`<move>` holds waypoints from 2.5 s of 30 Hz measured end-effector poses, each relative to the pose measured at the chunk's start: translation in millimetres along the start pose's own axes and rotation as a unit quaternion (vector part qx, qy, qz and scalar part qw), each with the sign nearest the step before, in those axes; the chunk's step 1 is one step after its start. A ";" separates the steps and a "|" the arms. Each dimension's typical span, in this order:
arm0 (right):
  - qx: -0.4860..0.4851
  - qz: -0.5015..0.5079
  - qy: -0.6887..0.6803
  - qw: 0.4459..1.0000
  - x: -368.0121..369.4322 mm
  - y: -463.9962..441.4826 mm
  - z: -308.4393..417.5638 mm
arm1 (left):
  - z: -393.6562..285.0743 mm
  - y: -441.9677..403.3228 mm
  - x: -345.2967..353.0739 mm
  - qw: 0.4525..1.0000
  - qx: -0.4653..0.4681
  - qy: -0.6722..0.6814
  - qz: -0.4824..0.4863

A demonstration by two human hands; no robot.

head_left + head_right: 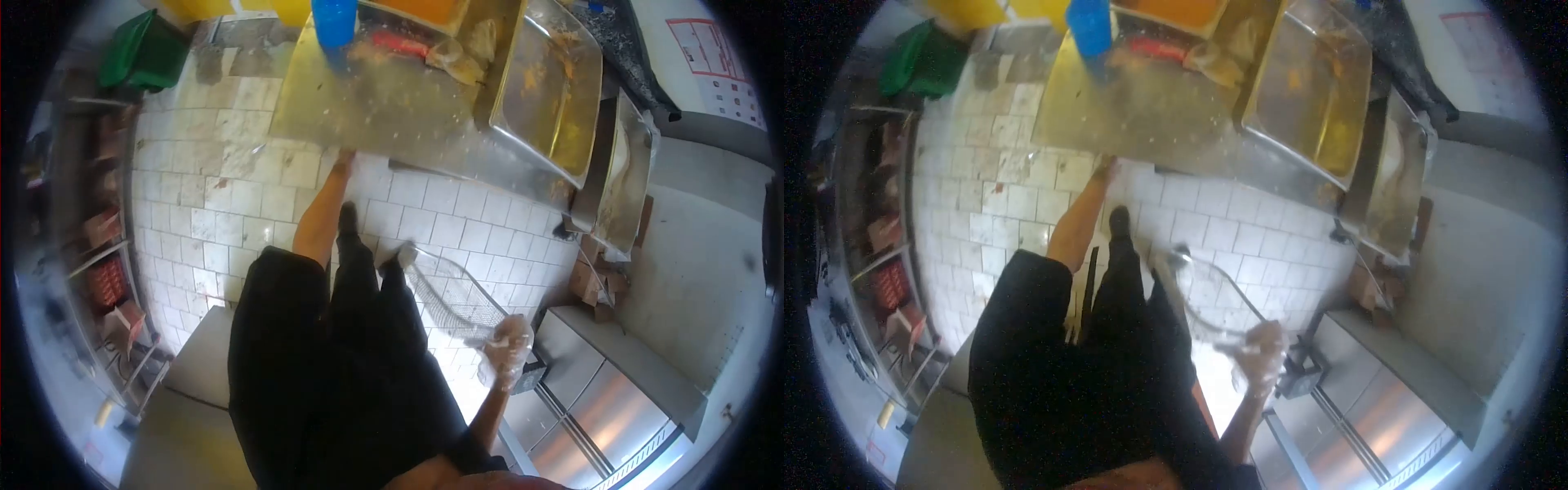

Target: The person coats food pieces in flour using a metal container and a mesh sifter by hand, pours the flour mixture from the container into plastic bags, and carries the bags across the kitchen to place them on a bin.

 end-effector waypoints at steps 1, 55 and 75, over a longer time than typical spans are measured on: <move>-0.087 -0.040 0.020 0.995 -9.6 -21.3 36.1 | 6.8 -3.9 6.4 0.999 -0.029 0.012 0.012; -0.662 0.362 -0.086 0.651 346.1 19.8 599.5 | 203.9 641.0 -248.2 0.473 -0.549 0.559 -0.404; -0.772 0.130 -0.076 0.617 744.1 67.7 1417.3 | 276.0 646.8 -399.5 0.157 -0.566 0.478 -0.653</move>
Point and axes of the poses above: each hand's wrist, its own y-axis away from the middle knuckle, its own x-axis out of the palm, z = x × y, the point moved 10 cm from there along -y, towards the middle knuckle, and after that the axes turned 10 degrees about -z, right-handed, at the moved point
